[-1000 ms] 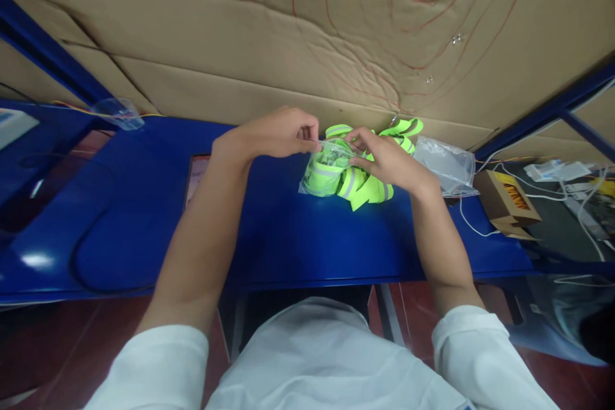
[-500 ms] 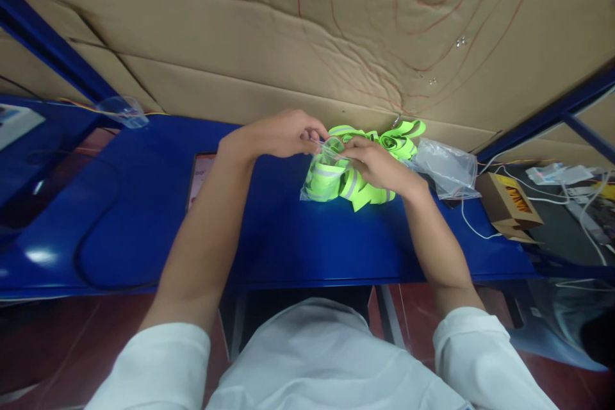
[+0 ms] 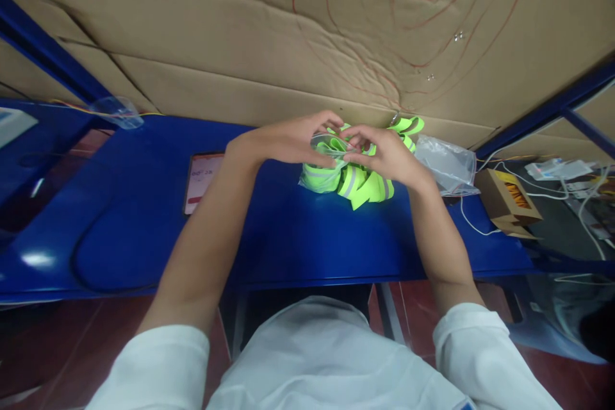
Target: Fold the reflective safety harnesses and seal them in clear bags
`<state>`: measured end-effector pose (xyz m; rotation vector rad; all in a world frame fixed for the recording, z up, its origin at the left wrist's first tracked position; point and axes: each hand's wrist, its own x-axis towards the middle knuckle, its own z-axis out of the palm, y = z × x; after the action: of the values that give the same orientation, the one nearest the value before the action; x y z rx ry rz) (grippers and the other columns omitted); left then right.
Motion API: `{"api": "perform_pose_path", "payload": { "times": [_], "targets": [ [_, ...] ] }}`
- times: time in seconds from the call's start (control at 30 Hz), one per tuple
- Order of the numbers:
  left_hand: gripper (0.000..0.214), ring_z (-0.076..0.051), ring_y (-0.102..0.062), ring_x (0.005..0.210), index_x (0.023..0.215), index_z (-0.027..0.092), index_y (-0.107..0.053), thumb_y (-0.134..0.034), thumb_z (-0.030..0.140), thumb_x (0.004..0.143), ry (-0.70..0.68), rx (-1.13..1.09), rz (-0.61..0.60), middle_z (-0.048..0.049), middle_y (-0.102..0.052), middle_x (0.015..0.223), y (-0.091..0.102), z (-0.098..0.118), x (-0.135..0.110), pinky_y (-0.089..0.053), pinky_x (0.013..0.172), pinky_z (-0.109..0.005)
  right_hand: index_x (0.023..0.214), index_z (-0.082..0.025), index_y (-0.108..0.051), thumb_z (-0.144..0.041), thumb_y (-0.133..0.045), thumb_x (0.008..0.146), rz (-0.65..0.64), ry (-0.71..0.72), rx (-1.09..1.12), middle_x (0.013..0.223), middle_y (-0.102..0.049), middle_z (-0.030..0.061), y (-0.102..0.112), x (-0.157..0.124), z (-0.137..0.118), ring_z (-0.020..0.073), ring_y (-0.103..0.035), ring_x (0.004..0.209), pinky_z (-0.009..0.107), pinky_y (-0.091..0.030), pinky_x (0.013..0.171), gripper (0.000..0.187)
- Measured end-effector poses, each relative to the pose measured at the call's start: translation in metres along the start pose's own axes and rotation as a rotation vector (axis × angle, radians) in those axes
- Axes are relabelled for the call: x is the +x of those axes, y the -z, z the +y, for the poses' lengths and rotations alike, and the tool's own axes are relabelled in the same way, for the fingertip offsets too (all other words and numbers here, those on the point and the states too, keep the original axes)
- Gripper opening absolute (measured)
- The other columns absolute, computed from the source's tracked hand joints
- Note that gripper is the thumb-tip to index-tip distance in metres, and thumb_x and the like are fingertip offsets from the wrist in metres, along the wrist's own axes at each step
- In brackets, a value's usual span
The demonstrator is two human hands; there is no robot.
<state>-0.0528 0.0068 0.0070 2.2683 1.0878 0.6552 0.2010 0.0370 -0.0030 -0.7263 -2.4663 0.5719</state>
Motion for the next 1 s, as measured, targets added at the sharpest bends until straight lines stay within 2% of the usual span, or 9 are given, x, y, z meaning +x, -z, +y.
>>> {"api": "perform_pose_path", "payload": {
  "times": [0.13, 0.2, 0.3, 0.4, 0.53, 0.8, 1.0],
  "targets": [
    [0.034, -0.02, -0.067, 0.088, 0.107, 0.021, -0.074, -0.071, 0.046, 0.084, -0.001, 0.182, -0.022, -0.0021, -0.076, 0.098, -0.006, 0.013, 0.008, -0.043, 0.077, -0.028, 0.118, -0.022, -0.07, -0.038, -0.074, 0.093, -0.024, 0.007, 0.002, 0.102, -0.077, 0.004, 0.003, -0.001, -0.001, 0.0211, -0.071, 0.092, 0.032, -0.051, 0.083, 0.031],
    [0.03, -0.021, -0.067, 0.085, 0.1, 0.019, -0.076, -0.068, 0.045, 0.087, -0.015, 0.211, 0.0, -0.0031, -0.077, 0.094, -0.006, 0.012, 0.01, -0.042, 0.076, -0.029, 0.12, -0.023, -0.069, -0.037, -0.074, 0.093, -0.043, 0.013, 0.004, 0.104, -0.077, 0.0042, 0.005, -0.003, -0.003, 0.021, -0.072, 0.095, 0.031, -0.051, 0.084, 0.031],
    [0.029, -0.02, -0.069, 0.089, 0.103, 0.021, -0.079, -0.064, 0.042, 0.09, -0.052, 0.205, 0.004, -0.0038, -0.079, 0.101, -0.006, 0.007, 0.011, -0.043, 0.079, -0.028, 0.119, -0.022, -0.068, -0.039, -0.075, 0.092, -0.058, 0.001, 0.015, 0.102, -0.077, 0.0045, 0.007, -0.004, -0.003, 0.0205, -0.071, 0.092, 0.032, -0.052, 0.082, 0.032],
    [0.026, -0.019, -0.071, 0.088, 0.101, 0.022, -0.081, -0.062, 0.037, 0.091, -0.062, 0.206, 0.005, -0.0032, -0.081, 0.101, -0.005, 0.002, 0.011, -0.044, 0.081, -0.028, 0.105, -0.02, -0.071, -0.046, -0.071, 0.094, -0.041, -0.055, 0.002, 0.092, -0.076, 0.005, 0.008, -0.004, -0.001, 0.0198, -0.07, 0.082, 0.031, -0.051, 0.076, 0.028],
    [0.028, -0.02, -0.071, 0.089, 0.104, 0.021, -0.081, -0.062, 0.038, 0.091, -0.043, 0.192, 0.003, -0.0035, -0.081, 0.101, -0.004, 0.002, 0.011, -0.044, 0.08, -0.027, 0.093, -0.019, -0.07, -0.052, -0.067, 0.096, -0.027, -0.096, -0.009, 0.081, -0.074, 0.0039, 0.01, -0.004, 0.001, 0.0176, -0.066, 0.072, 0.029, -0.047, 0.068, 0.033],
    [0.032, -0.02, -0.071, 0.092, 0.111, 0.02, -0.08, -0.067, 0.041, 0.091, 0.006, 0.157, -0.02, -0.0046, -0.08, 0.105, -0.004, 0.006, 0.01, -0.046, 0.085, -0.027, 0.096, -0.018, -0.065, -0.036, -0.057, 0.1, -0.078, 0.003, -0.119, 0.083, -0.072, 0.0035, 0.008, -0.003, 0.001, 0.0157, -0.062, 0.069, 0.028, -0.043, 0.068, 0.02],
    [0.035, -0.022, -0.07, 0.101, 0.108, 0.018, -0.081, -0.069, 0.043, 0.088, -0.025, 0.134, 0.016, -0.008, -0.078, 0.112, -0.004, 0.003, 0.009, -0.048, 0.088, -0.029, 0.097, -0.019, -0.07, -0.044, -0.064, 0.098, -0.07, -0.042, -0.033, 0.088, -0.075, 0.0044, 0.011, -0.003, 0.005, 0.0174, -0.066, 0.077, 0.029, -0.046, 0.072, 0.026]
  ]
}}
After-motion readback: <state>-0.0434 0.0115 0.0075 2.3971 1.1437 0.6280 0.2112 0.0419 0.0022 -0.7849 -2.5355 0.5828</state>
